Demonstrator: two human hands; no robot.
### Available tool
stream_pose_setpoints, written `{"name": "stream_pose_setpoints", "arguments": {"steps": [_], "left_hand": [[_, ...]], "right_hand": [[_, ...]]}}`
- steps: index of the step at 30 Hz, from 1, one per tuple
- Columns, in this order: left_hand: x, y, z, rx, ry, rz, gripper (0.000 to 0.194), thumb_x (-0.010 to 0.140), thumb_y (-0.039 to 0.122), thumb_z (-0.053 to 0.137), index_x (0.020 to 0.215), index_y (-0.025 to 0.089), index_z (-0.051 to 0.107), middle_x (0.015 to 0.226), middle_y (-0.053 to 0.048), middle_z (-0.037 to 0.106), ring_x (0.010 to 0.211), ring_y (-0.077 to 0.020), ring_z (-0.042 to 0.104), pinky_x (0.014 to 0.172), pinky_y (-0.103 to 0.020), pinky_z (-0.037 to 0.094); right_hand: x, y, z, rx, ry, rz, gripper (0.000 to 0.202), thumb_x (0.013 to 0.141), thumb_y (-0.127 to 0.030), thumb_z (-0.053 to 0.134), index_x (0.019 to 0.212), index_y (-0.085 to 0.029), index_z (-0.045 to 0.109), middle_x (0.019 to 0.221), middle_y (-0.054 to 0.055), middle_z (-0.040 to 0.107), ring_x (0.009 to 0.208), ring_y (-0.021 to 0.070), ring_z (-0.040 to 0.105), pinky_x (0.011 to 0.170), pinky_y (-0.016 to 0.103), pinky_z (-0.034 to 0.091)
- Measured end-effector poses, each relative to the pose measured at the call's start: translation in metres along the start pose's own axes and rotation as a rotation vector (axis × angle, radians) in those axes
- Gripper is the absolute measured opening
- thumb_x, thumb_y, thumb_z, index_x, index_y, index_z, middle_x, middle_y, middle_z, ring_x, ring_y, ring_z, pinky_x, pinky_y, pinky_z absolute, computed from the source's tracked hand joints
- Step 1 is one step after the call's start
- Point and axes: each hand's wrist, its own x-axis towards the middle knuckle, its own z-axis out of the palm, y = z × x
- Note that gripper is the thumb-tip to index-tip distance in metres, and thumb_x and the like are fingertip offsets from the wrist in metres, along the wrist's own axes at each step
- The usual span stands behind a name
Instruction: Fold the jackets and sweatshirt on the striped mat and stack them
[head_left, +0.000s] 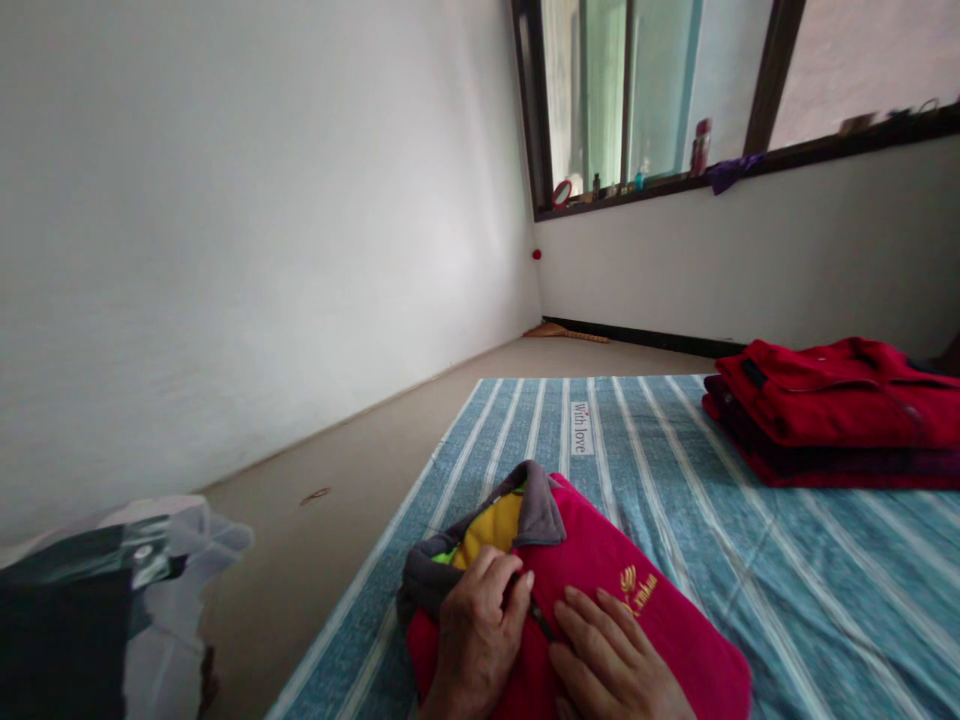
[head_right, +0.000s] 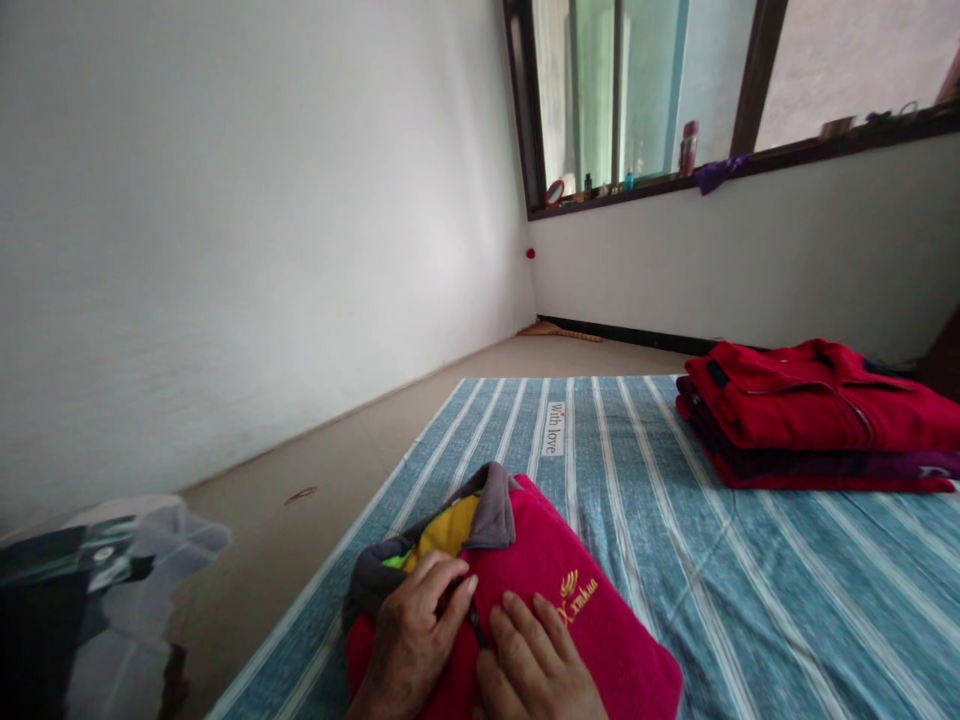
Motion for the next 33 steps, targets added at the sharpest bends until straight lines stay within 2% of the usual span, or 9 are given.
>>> {"name": "stream_pose_setpoints", "arguments": {"steps": [33], "left_hand": [[-0.0011, -0.002, 0.0, -0.001, 0.001, 0.009, 0.016, 0.091, 0.023, 0.047, 0.083, 0.019, 0.06, 0.074, -0.002, 0.062, 0.066, -0.0139, 0.062, 0.061, -0.023, 0.05]], "right_hand": [[0.0029, 0.0002, -0.0018, 0.005, -0.008, -0.001, 0.029, 0.093, -0.022, 0.04, 0.075, -0.02, 0.062, 0.087, 0.003, 0.071, 0.098, 0.0154, 0.064, 0.107, 0.028, 0.034]]}}
